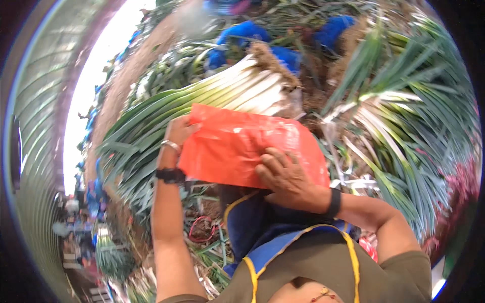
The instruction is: The person is preparing and packing bunches of leeks by trimming roots with a knife and placing them into red plastic and blue mesh bags.
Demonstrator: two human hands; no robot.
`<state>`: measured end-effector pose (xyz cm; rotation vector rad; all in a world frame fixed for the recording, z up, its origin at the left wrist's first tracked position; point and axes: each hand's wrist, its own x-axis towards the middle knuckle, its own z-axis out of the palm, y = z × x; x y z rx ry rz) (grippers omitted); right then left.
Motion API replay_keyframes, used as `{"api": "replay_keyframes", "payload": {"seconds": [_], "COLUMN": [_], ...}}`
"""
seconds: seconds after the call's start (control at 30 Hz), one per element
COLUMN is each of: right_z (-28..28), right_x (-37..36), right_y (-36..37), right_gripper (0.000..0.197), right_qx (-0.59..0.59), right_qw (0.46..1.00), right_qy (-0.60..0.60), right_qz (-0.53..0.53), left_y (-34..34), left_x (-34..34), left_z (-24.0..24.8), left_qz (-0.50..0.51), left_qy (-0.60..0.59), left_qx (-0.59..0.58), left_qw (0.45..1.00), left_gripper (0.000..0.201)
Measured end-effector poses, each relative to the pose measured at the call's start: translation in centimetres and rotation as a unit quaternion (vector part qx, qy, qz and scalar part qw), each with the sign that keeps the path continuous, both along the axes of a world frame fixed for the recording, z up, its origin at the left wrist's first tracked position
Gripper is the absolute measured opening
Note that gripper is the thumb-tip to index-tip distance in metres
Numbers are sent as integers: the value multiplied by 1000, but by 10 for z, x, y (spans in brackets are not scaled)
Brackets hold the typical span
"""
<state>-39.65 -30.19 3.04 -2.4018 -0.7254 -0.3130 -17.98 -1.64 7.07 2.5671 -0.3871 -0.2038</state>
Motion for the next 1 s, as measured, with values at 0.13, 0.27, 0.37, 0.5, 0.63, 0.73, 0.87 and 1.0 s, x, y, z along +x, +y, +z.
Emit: {"api": "replay_keyframes", "payload": {"seconds": [0.13,0.27,0.37,0.5,0.63,0.73,0.87,1.0], "right_z": [-12,3,9,12,19,14,5,-6], "right_x": [5,7,14,23,21,20,23,28], "right_y": [3,-7,-14,-22,-14,-16,-21,-28], "right_gripper": [27,12,10,9,15,24,31,30], "right_qx": [41,97,97,78,91,105,109,82], "right_qw": [997,995,994,996,994,993,991,989], "right_qy": [-68,2,10,9,-11,-2,23,84], "right_qz": [0,-29,-50,-48,-52,-61,-68,-92], "left_y": [20,-17,-56,-97,-104,-106,-110,-120], "left_x": [-23,-68,-108,-148,-149,-143,-139,-145], "left_z": [-12,14,32,43,24,15,15,18], "left_qz": [47,79,-24,-210,-229,-220,-208,-193], "left_qy": [-92,-297,-273,-212,-236,-242,-275,-394], "left_qx": [23,53,-36,-73,31,88,118,14], "left_qw": [994,950,961,952,944,941,931,899], "left_gripper": [35,39,44,49,37,23,15,19]}}
